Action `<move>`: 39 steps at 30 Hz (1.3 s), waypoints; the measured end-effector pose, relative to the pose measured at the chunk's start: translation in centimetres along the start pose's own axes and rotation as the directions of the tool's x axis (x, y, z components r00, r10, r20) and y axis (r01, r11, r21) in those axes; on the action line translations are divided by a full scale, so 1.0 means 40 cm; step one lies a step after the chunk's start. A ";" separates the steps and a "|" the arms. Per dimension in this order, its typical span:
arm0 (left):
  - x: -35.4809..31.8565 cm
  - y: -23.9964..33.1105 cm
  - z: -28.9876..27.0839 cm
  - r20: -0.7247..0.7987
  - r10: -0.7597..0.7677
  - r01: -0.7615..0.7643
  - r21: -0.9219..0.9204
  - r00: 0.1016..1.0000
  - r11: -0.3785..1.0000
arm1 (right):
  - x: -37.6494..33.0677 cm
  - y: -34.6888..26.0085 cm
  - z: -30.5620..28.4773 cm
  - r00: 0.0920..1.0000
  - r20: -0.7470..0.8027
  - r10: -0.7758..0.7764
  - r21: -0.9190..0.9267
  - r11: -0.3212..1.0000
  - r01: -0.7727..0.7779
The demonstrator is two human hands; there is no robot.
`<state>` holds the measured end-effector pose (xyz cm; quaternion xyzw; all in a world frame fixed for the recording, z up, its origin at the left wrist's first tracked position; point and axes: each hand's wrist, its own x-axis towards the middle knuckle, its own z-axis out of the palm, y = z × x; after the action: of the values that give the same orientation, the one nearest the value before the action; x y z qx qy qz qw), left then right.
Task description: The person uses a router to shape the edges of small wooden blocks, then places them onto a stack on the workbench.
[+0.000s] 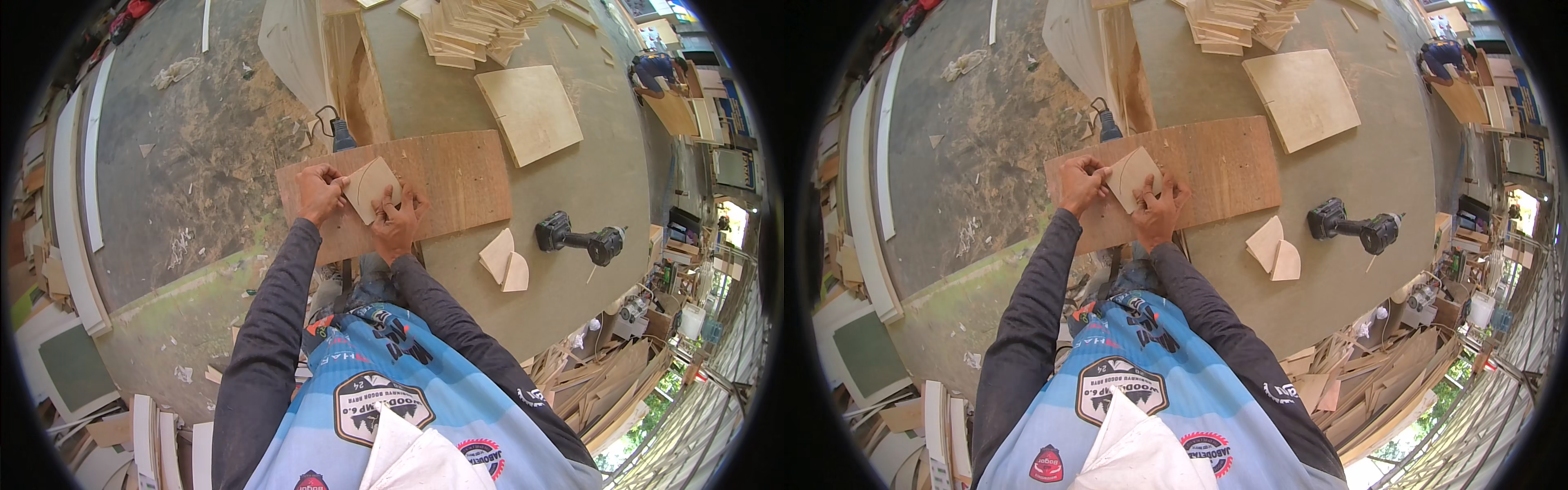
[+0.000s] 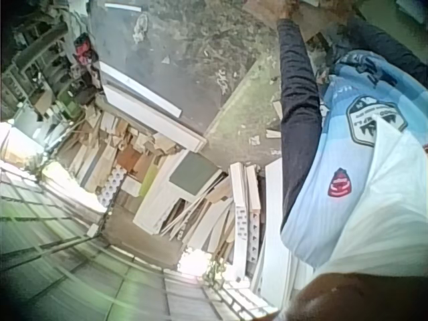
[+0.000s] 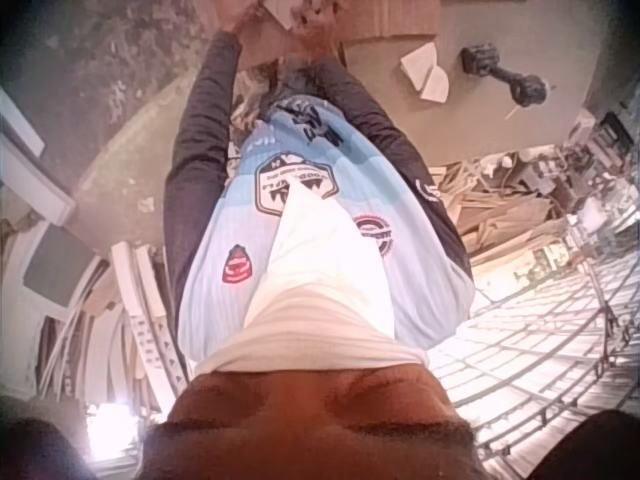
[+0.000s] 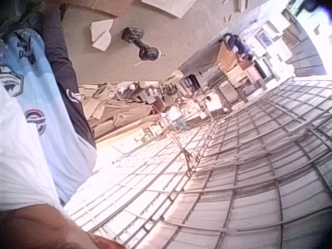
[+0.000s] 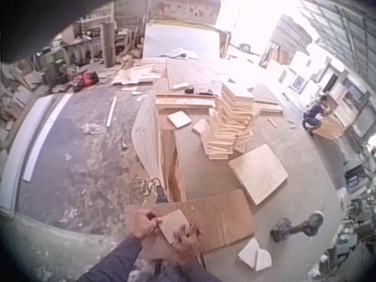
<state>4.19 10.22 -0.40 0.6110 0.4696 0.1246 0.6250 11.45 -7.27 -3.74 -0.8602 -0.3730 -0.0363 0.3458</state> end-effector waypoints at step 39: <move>0.017 -0.006 -0.001 -0.014 0.001 -0.001 -0.007 1.000 1.000 | 0.019 -0.004 -0.002 1.000 0.024 0.019 0.024 1.000 -0.019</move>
<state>4.40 10.69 -0.89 0.6081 0.4732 0.1312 0.6238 11.90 -6.75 -3.33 -0.8597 -0.3694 -0.0182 0.3523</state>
